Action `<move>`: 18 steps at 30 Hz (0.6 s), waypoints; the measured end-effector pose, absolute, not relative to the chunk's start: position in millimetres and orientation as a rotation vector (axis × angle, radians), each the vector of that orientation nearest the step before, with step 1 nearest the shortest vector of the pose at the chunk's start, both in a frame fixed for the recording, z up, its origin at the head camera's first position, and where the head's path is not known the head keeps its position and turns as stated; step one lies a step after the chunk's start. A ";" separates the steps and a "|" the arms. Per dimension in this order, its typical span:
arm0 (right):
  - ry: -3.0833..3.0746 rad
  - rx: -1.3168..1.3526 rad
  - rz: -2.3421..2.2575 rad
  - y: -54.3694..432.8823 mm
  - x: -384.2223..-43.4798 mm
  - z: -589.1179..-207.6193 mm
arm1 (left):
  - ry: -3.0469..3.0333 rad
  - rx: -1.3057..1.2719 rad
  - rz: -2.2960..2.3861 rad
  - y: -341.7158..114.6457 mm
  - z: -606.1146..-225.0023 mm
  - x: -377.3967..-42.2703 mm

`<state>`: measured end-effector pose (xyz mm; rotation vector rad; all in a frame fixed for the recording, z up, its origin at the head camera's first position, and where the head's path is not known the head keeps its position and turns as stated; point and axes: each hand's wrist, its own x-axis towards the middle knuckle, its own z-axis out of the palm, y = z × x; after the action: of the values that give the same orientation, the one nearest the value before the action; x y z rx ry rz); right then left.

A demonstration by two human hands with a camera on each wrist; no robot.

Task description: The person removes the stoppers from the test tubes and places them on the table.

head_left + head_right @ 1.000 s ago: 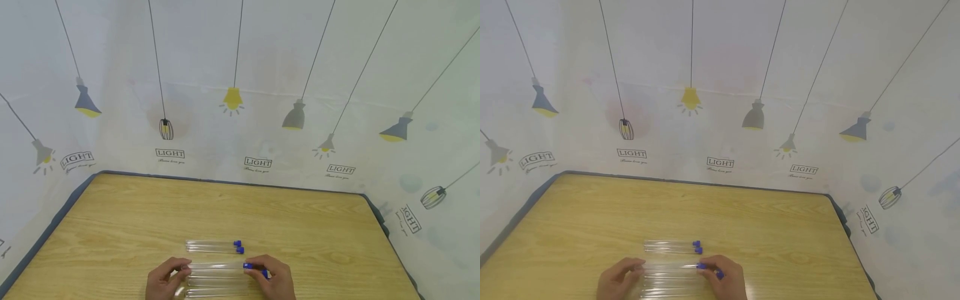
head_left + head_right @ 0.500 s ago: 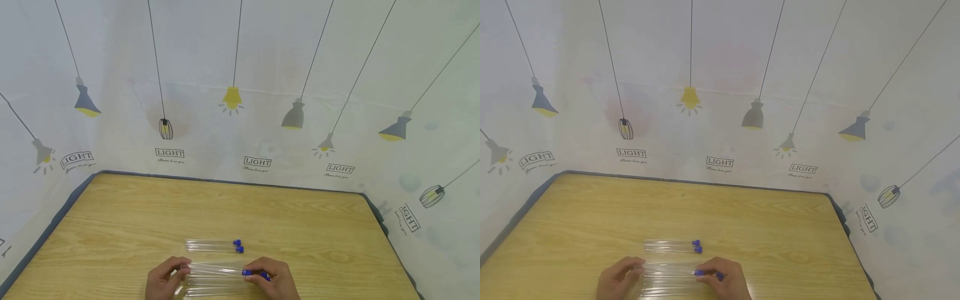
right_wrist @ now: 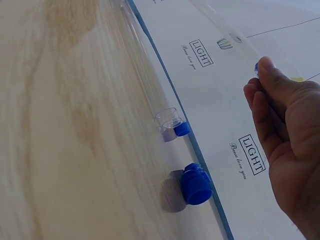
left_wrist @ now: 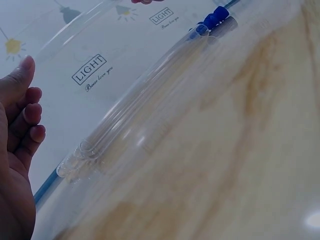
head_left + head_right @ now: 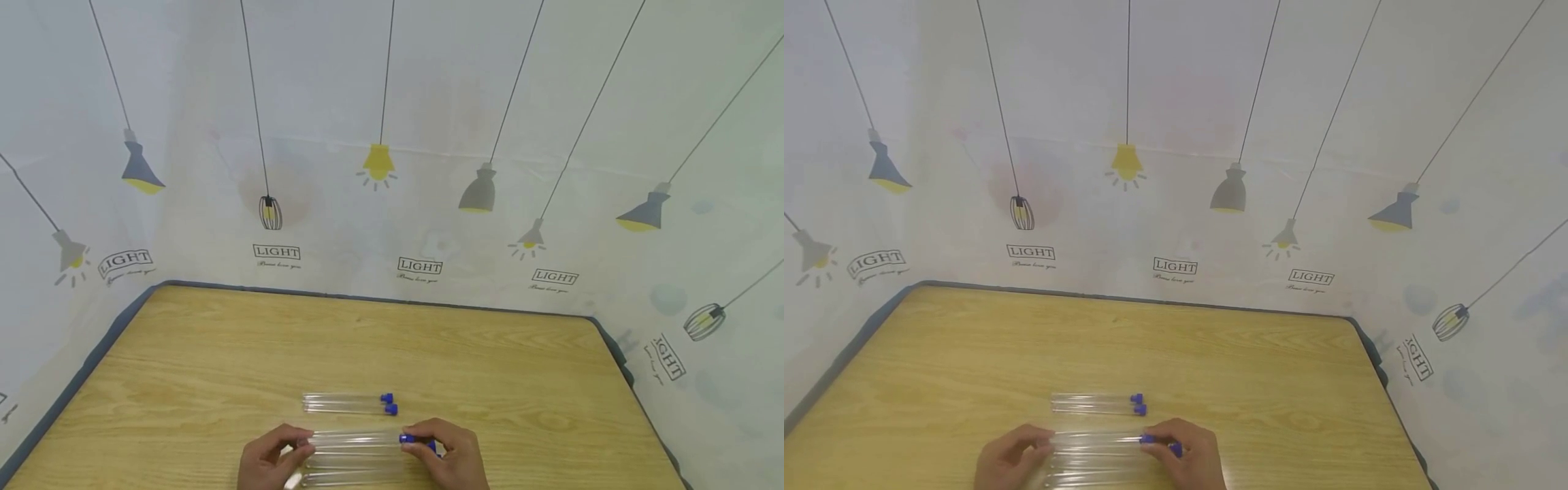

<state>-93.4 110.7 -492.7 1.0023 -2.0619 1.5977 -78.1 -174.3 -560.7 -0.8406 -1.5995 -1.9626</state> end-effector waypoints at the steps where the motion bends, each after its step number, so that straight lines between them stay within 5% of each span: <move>1: -2.059 1.002 1.594 110.6 -93.4 -492.7 | -1.592 -0.844 -1.969 -174.3 -560.7 -78.1; 18: -1.987 1.024 1.600 109.1 -95.3 -493.9 | -1.587 -0.854 -1.938 -173.9 -562.5 -80.1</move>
<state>-95.3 109.1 -493.9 1.0242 -1.9874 1.5996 -80.1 -173.9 -562.5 -0.8540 -1.5866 -1.9384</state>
